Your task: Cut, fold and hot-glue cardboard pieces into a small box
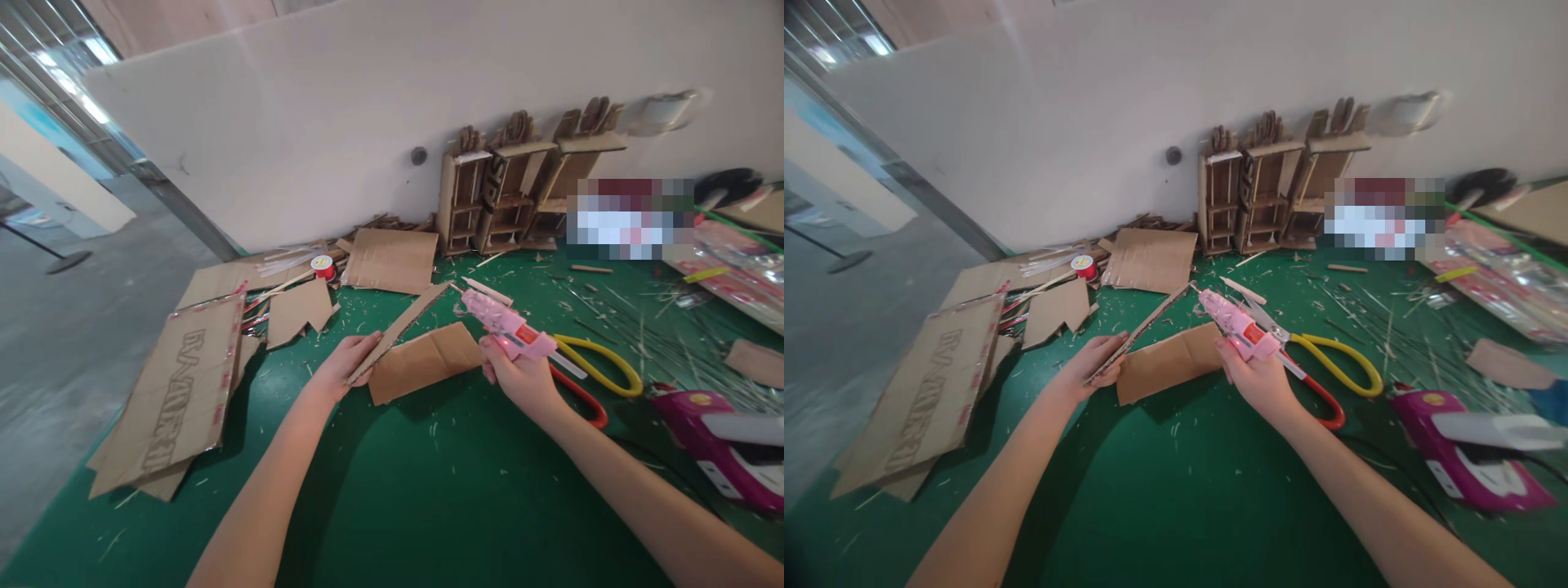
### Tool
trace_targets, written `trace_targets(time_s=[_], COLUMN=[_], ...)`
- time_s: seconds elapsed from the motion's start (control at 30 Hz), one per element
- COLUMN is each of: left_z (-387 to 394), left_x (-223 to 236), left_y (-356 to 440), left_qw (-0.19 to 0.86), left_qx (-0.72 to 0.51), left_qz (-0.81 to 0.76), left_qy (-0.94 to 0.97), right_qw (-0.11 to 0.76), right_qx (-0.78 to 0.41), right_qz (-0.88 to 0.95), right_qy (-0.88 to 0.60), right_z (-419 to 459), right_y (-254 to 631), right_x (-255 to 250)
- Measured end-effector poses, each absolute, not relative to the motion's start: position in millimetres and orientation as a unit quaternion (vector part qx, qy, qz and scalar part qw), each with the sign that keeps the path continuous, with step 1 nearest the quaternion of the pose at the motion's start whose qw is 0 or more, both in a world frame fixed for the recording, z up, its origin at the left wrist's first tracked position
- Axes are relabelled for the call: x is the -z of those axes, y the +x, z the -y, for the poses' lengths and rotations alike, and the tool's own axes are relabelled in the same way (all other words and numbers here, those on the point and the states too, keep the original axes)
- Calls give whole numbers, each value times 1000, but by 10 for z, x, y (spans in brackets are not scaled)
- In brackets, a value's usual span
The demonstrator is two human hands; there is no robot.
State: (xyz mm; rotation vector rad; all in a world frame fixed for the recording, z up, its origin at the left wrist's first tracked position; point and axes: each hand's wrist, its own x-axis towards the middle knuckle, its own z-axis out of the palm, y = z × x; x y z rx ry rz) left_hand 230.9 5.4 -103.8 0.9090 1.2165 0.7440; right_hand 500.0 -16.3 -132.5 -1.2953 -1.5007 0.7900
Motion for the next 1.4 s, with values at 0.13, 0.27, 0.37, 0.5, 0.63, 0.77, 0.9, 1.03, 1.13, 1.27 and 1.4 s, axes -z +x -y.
trace_targets(time_s=[0.13, 0.27, 0.37, 0.5, 0.63, 0.77, 0.9, 1.03, 1.13, 1.27, 1.4], left_z=[-50, -47, -44, -44, -48, -48, -48, -47, -46, -48, -49], left_x=[1027, 1021, 1018, 1027, 1052, 1061, 1050, 1040, 1039, 1045, 1045], left_y=[2316, 2324, 2327, 2323, 2310, 2302, 2307, 2315, 2317, 2312, 2309], left_qw=[664, 666, 670, 674, 667, 663, 668, 665, 662, 664, 661], left_qx=[-331, -332, -333, -334, -335, -334, -335, -331, -332, -330, -333], left_qz=[-533, -530, -525, -521, -523, -523, -521, -530, -528, -526, -527], left_qy=[406, 408, 406, 404, 411, 420, 412, 409, 416, 416, 418], right_qw=[453, 447, 434, 430, 427, 433, 460, 475, 479, 481, 482], right_qx=[-339, -334, -342, -335, -350, -352, -320, -315, -325, -333, -329], right_qz=[612, 626, 641, 659, 668, 667, 639, 612, 604, 599, 598], right_qy=[-552, -545, -533, -518, -499, -495, -527, -548, -547, -546, -549], right_z=[203, 248, 276, 299, 317, 323, 287, 237, 219, 217, 211], right_y=[4995, 4944, 4895, 4855, 4836, 4828, 4873, 4937, 4954, 4951, 4956], right_x=[1323, 1249, 1170, 1130, 1156, 1172, 1187, 1220, 1239, 1247, 1257])
